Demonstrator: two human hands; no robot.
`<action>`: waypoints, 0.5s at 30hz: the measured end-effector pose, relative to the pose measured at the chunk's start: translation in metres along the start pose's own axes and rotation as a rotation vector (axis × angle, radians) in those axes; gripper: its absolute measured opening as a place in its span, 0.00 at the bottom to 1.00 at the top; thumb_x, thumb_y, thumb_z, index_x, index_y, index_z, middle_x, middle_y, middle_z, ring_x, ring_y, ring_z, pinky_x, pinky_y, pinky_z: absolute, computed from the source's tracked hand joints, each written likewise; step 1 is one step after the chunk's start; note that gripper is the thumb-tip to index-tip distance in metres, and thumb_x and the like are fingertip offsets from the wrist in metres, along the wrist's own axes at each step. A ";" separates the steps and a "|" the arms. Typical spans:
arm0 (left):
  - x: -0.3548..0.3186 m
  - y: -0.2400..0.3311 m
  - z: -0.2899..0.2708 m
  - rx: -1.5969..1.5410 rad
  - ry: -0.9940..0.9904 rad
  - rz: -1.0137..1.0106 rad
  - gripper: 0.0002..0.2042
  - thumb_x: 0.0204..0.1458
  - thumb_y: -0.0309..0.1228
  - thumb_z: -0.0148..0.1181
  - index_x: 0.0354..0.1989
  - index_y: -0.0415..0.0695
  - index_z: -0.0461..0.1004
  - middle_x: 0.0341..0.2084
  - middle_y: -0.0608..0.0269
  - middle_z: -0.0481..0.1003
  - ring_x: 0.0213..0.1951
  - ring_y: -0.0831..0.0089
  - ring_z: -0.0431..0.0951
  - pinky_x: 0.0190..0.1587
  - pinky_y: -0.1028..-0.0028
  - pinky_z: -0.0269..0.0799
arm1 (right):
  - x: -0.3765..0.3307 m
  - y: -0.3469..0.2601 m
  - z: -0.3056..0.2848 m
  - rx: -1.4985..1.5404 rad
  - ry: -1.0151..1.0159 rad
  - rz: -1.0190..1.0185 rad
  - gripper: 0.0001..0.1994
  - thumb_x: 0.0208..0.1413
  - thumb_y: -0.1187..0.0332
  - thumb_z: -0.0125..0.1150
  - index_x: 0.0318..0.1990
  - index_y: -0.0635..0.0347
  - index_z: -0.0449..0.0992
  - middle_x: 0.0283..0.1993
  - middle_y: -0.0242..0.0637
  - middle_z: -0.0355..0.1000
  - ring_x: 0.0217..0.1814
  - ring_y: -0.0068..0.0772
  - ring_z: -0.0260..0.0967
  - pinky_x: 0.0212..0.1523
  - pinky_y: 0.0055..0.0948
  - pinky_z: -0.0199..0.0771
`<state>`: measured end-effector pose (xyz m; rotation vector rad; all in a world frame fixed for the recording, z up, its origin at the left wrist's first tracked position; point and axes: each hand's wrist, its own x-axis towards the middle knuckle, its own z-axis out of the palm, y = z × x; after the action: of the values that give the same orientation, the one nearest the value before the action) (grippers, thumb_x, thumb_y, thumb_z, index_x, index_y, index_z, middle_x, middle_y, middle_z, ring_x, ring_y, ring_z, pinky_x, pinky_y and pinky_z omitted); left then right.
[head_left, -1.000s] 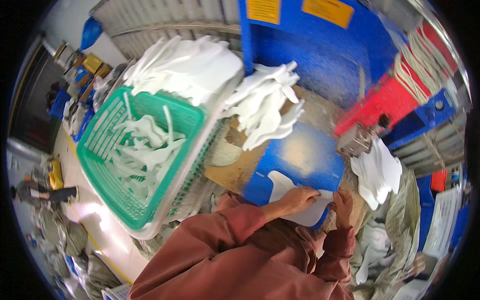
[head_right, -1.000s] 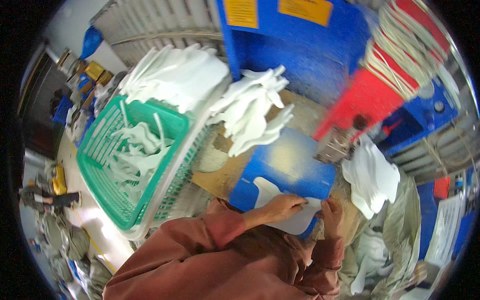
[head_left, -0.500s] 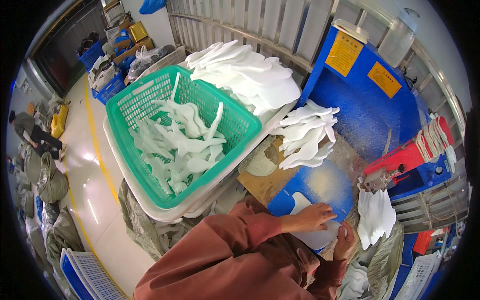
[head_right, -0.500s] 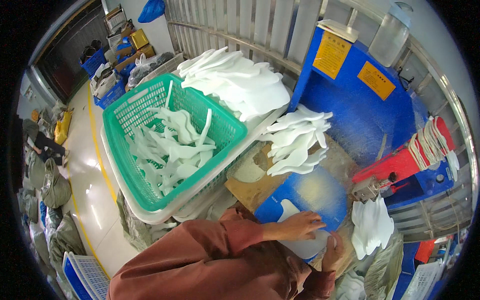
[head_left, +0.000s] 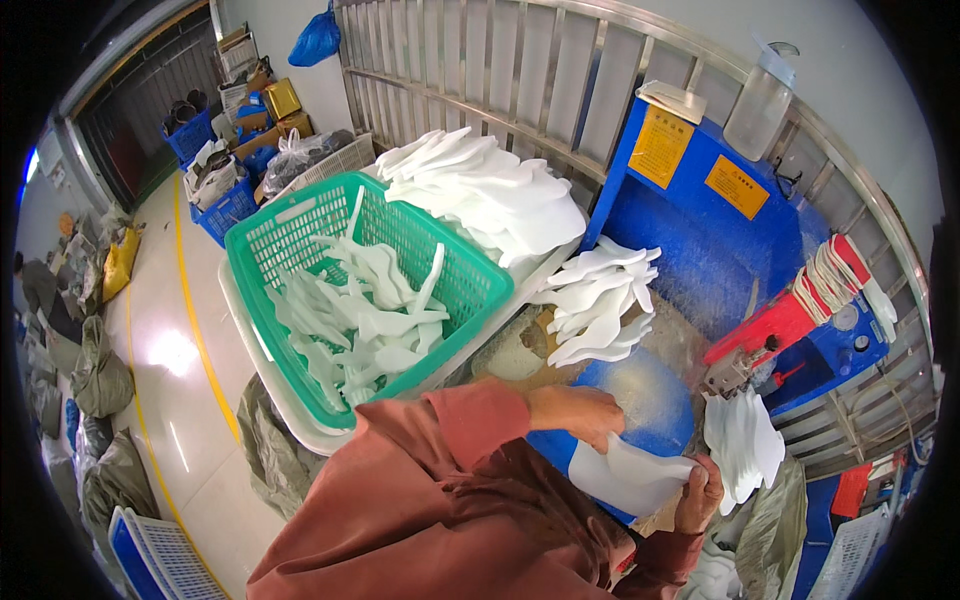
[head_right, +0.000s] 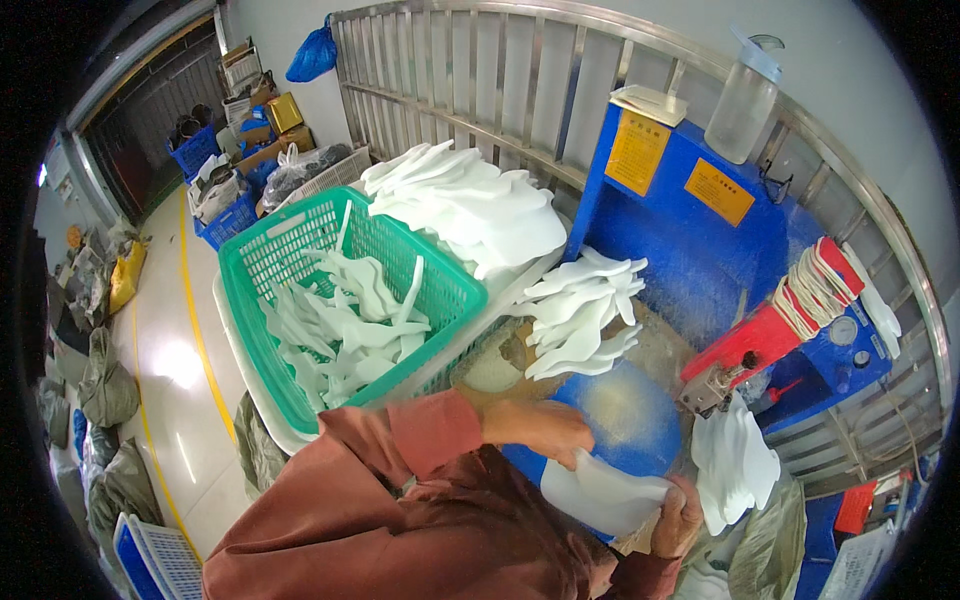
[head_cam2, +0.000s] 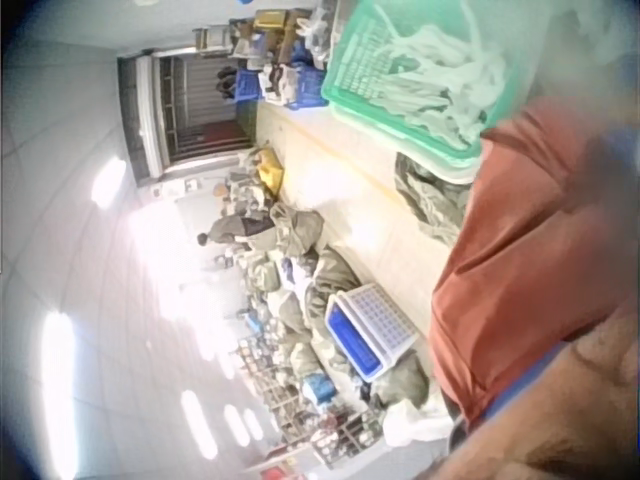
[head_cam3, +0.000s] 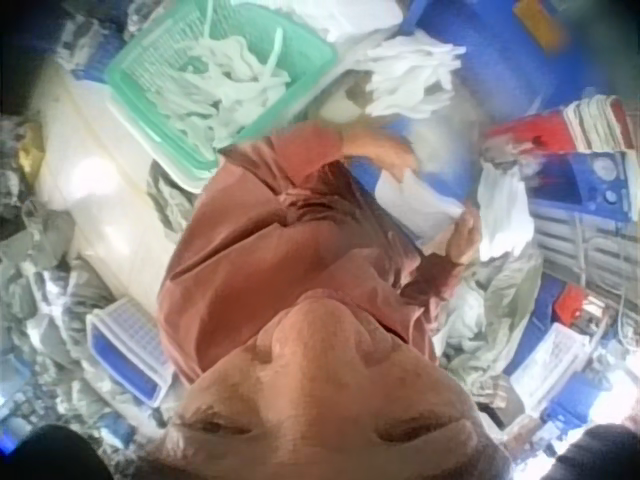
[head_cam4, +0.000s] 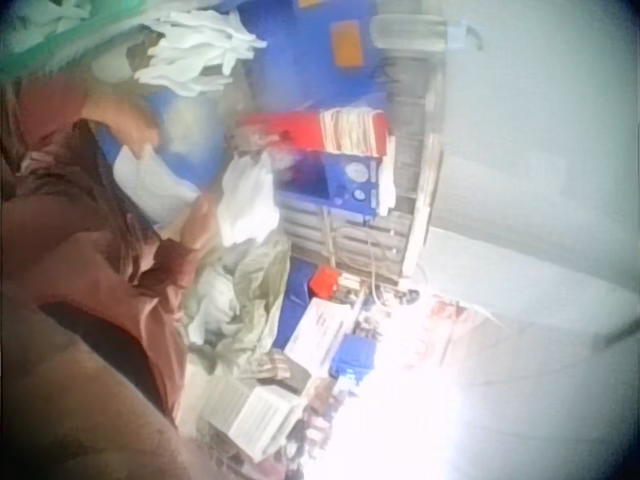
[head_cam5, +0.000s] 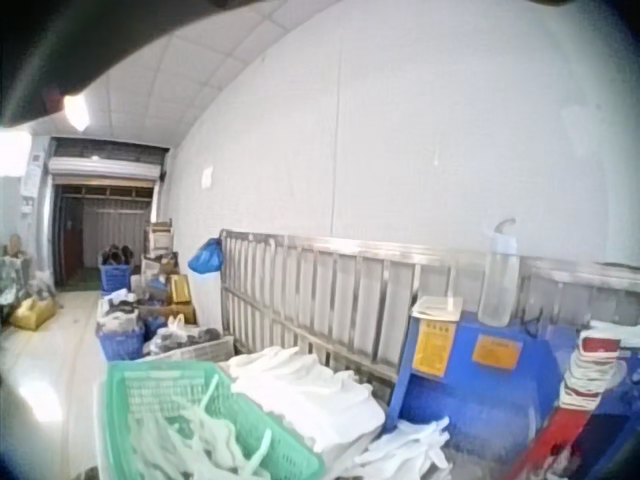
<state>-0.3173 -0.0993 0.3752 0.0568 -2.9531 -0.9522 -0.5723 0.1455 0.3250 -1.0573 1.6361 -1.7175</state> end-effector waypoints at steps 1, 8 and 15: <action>-0.002 0.000 -0.009 -0.060 -0.030 -0.010 0.15 0.55 0.40 0.67 0.37 0.37 0.79 0.28 0.46 0.80 0.33 0.47 0.82 0.35 0.56 0.75 | 0.000 0.000 0.000 0.022 0.009 0.020 0.15 0.70 0.67 0.61 0.58 0.66 0.78 0.46 0.37 0.79 0.44 0.25 0.72 0.49 0.27 0.73; -0.029 0.017 -0.094 -0.276 -0.100 -0.218 0.17 0.58 0.40 0.67 0.45 0.37 0.80 0.29 0.48 0.80 0.29 0.58 0.82 0.35 0.62 0.77 | 0.009 0.005 0.032 0.371 0.035 0.113 0.21 0.71 0.62 0.60 0.64 0.65 0.72 0.48 0.34 0.78 0.41 0.24 0.74 0.44 0.27 0.77; -0.127 -0.013 -0.195 0.047 0.396 -0.188 0.17 0.61 0.40 0.66 0.51 0.40 0.81 0.34 0.55 0.83 0.30 0.71 0.83 0.30 0.69 0.76 | 0.003 0.020 0.035 0.265 -0.096 0.356 0.20 0.71 0.63 0.60 0.64 0.64 0.71 0.52 0.47 0.79 0.49 0.40 0.81 0.45 0.36 0.84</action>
<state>-0.1805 -0.2180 0.5225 0.4734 -2.6334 -0.7794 -0.5475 0.1205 0.3041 -0.6659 1.3916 -1.5643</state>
